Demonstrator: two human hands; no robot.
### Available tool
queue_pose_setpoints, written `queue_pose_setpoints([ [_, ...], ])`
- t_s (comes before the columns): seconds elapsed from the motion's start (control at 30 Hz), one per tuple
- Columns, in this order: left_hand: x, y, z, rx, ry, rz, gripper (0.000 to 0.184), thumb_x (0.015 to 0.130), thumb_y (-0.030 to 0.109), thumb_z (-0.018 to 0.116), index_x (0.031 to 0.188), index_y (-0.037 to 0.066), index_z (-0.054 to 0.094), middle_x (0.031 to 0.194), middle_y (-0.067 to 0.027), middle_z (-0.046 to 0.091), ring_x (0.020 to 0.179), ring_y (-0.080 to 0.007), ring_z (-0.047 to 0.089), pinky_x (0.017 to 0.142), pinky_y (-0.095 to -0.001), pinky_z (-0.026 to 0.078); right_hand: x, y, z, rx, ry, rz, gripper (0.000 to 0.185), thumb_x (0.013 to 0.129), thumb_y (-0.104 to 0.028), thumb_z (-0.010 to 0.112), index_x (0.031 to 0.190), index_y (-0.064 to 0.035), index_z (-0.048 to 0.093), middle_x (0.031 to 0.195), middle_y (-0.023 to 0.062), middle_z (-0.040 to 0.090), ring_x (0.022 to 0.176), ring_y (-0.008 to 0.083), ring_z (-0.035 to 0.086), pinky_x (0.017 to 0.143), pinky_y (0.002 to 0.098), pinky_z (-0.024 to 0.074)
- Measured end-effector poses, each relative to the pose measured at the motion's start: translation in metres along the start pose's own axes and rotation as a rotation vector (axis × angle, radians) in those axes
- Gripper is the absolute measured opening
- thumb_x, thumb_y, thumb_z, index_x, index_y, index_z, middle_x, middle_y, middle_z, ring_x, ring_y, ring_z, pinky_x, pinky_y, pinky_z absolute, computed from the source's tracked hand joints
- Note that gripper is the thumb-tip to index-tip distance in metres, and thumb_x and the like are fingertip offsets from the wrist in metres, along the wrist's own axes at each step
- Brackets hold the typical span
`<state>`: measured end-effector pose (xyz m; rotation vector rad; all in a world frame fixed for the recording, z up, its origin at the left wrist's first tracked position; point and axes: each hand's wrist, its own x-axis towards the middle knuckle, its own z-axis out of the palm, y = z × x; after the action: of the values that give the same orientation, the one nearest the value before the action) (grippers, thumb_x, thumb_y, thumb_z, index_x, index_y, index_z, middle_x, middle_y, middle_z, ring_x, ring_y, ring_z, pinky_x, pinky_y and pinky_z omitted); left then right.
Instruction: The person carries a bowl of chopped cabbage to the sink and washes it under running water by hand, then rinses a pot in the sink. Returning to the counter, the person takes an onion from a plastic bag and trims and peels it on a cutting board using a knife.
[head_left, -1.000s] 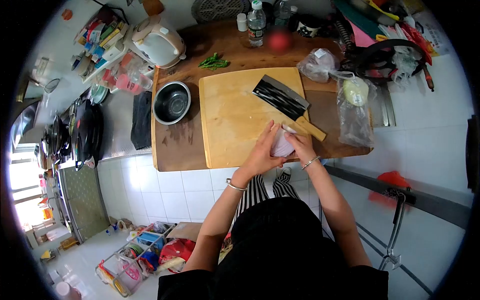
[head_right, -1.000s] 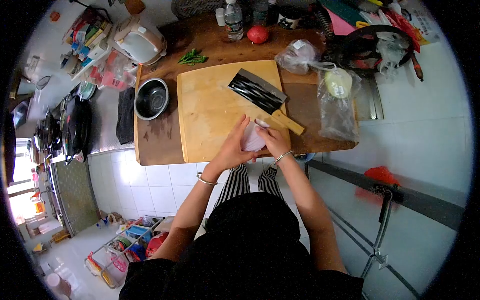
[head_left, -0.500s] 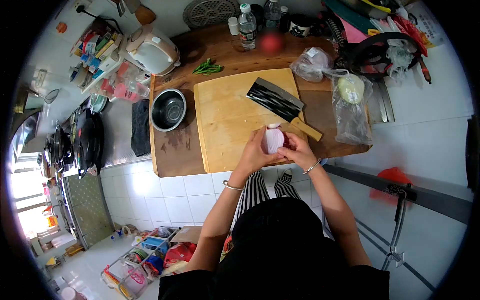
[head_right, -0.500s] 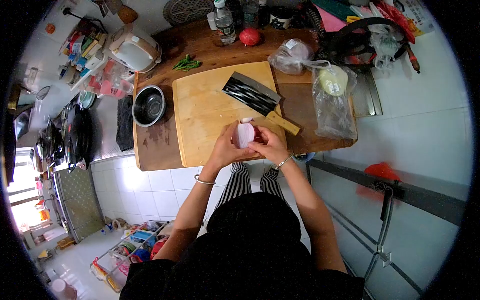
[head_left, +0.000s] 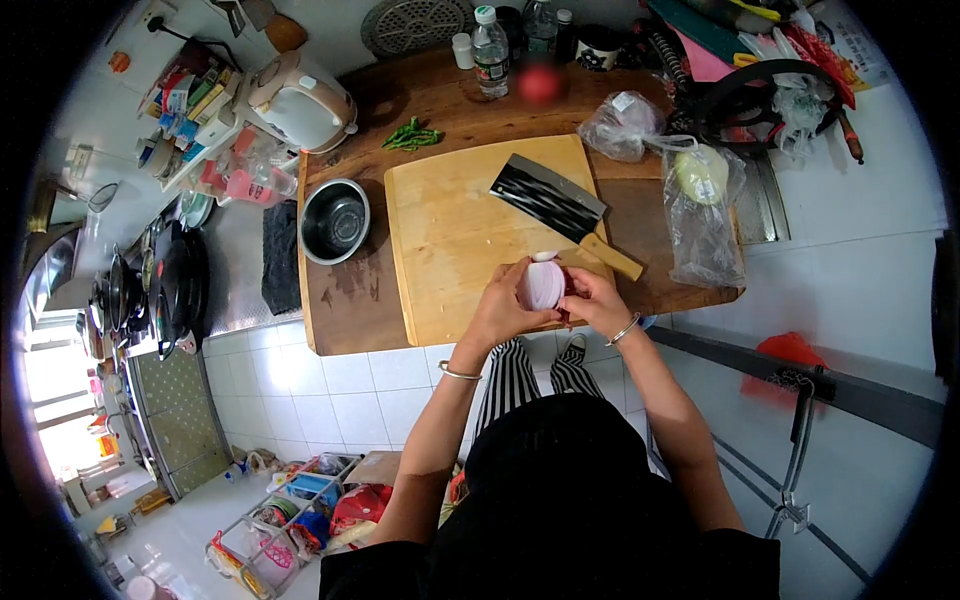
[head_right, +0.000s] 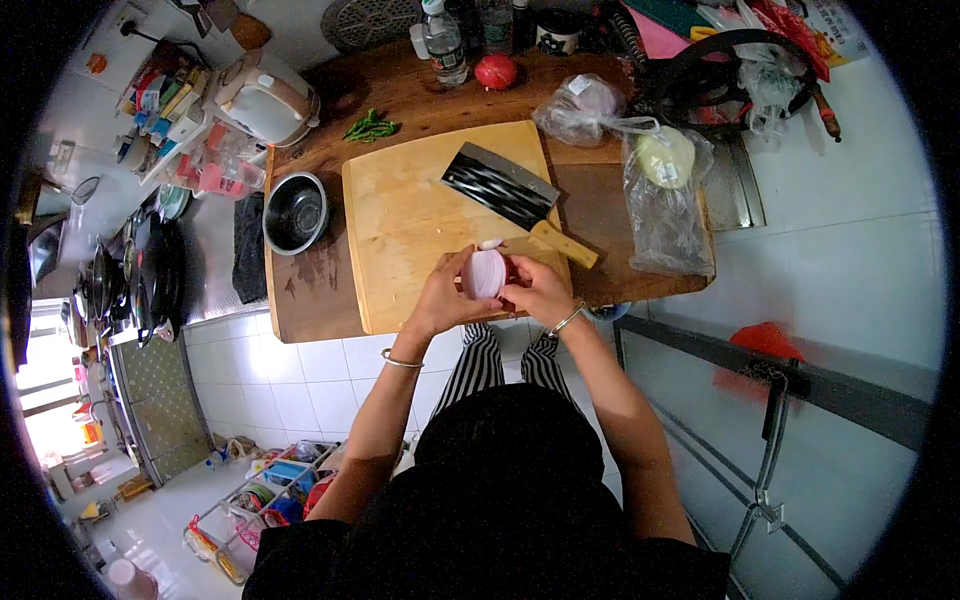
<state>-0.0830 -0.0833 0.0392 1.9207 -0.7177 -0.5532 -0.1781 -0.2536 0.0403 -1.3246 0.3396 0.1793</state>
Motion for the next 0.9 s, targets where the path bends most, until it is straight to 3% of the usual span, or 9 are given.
queue_pose_setpoints([
  [0.17, 0.001, 0.005, -0.004, 0.061, -0.035, 0.046, 0.093, 0.051, 0.03, 0.086, 0.126, -0.008, 0.045, 0.112, -0.0246, 0.054, 0.101, -0.0355, 0.056, 0.088, -0.0368, 0.046, 0.005, 0.006, 0.007, -0.049, 0.074, -0.015, 0.036, 0.074, -0.002, 0.055, 0.109, 0.0039, 0.052, 0.095, 0.0069, 0.06, 0.081, 0.0124, 0.059, 0.067, 0.0252, 0.0492],
  [0.37, 0.002, 0.006, -0.008, 0.117, -0.034, 0.075, 0.087, 0.054, 0.026, 0.082, 0.125, -0.008, 0.046, 0.11, -0.0239, 0.054, 0.099, -0.0352, 0.057, 0.087, -0.0366, 0.046, 0.008, 0.009, 0.01, -0.103, 0.134, -0.048, 0.04, 0.072, -0.003, 0.053, 0.112, 0.0048, 0.053, 0.093, 0.0071, 0.061, 0.078, 0.0112, 0.058, 0.066, 0.0247, 0.0478],
  [0.43, 0.002, 0.005, -0.009, 0.113, -0.035, 0.059, 0.086, 0.054, 0.026, 0.082, 0.124, -0.007, 0.046, 0.108, -0.0235, 0.054, 0.098, -0.0351, 0.057, 0.087, -0.0365, 0.047, 0.007, 0.005, 0.01, -0.094, 0.108, 0.038, 0.042, 0.072, -0.004, 0.053, 0.113, 0.0049, 0.053, 0.092, 0.0076, 0.061, 0.077, 0.0112, 0.057, 0.065, 0.0251, 0.0477],
  [0.57, 0.001, 0.001, -0.009, 0.098, -0.03, 0.061, 0.084, 0.054, 0.026, 0.081, 0.123, -0.007, 0.048, 0.102, -0.0224, 0.055, 0.093, -0.0337, 0.058, 0.084, -0.0357, 0.048, 0.006, 0.005, 0.013, -0.101, 0.111, -0.001, 0.041, 0.073, -0.004, 0.051, 0.113, 0.0049, 0.053, 0.091, 0.0077, 0.061, 0.074, 0.0114, 0.057, 0.064, 0.0253, 0.0478],
  [0.7, 0.0, -0.005, -0.009, 0.028, -0.064, -0.027, 0.081, 0.058, 0.023, 0.08, 0.124, -0.008, 0.047, 0.106, -0.02, 0.056, 0.096, -0.0299, 0.059, 0.084, -0.0337, 0.048, 0.002, -0.008, 0.008, -0.164, 0.105, 0.138, 0.042, 0.074, -0.004, 0.05, 0.116, 0.0036, 0.053, 0.092, 0.0083, 0.061, 0.074, 0.0121, 0.058, 0.063, 0.0253, 0.0484],
  [0.77, -0.002, -0.008, -0.012, -0.446, -0.143, -0.163, 0.079, 0.065, 0.019, 0.077, 0.131, -0.006, 0.041, 0.119, -0.016, 0.054, 0.104, -0.0238, 0.056, 0.09, -0.0345, 0.047, 0.001, -0.017, 0.008, -0.2, 0.106, 0.207, 0.043, 0.075, -0.004, 0.049, 0.117, 0.0032, 0.053, 0.092, 0.0086, 0.061, 0.073, 0.0121, 0.058, 0.062, 0.0253, 0.049],
  [0.83, 0.0, -0.015, -0.011, -0.582, -0.159, -0.178, 0.077, 0.069, 0.019, 0.074, 0.132, -0.005, 0.038, 0.122, -0.0157, 0.052, 0.107, -0.0244, 0.056, 0.092, -0.0345, 0.046, -0.002, -0.023, 0.013, -0.115, 0.109, 0.027, 0.043, 0.076, -0.004, 0.048, 0.118, 0.0013, 0.053, 0.094, 0.009, 0.061, 0.07, 0.0123, 0.058, 0.058, 0.0254, 0.0505],
  [0.9, 0.0, -0.017, -0.01, -0.718, -0.18, -0.19, 0.074, 0.073, 0.019, 0.071, 0.134, -0.004, 0.036, 0.126, -0.0154, 0.05, 0.109, -0.0251, 0.055, 0.093, -0.0345, 0.045, 0.005, -0.013, 0.007, -0.168, 0.143, 0.011, 0.043, 0.077, -0.005, 0.048, 0.118, 0.0009, 0.053, 0.095, 0.009, 0.06, 0.069, 0.0123, 0.059, 0.056, 0.0253, 0.0507],
])
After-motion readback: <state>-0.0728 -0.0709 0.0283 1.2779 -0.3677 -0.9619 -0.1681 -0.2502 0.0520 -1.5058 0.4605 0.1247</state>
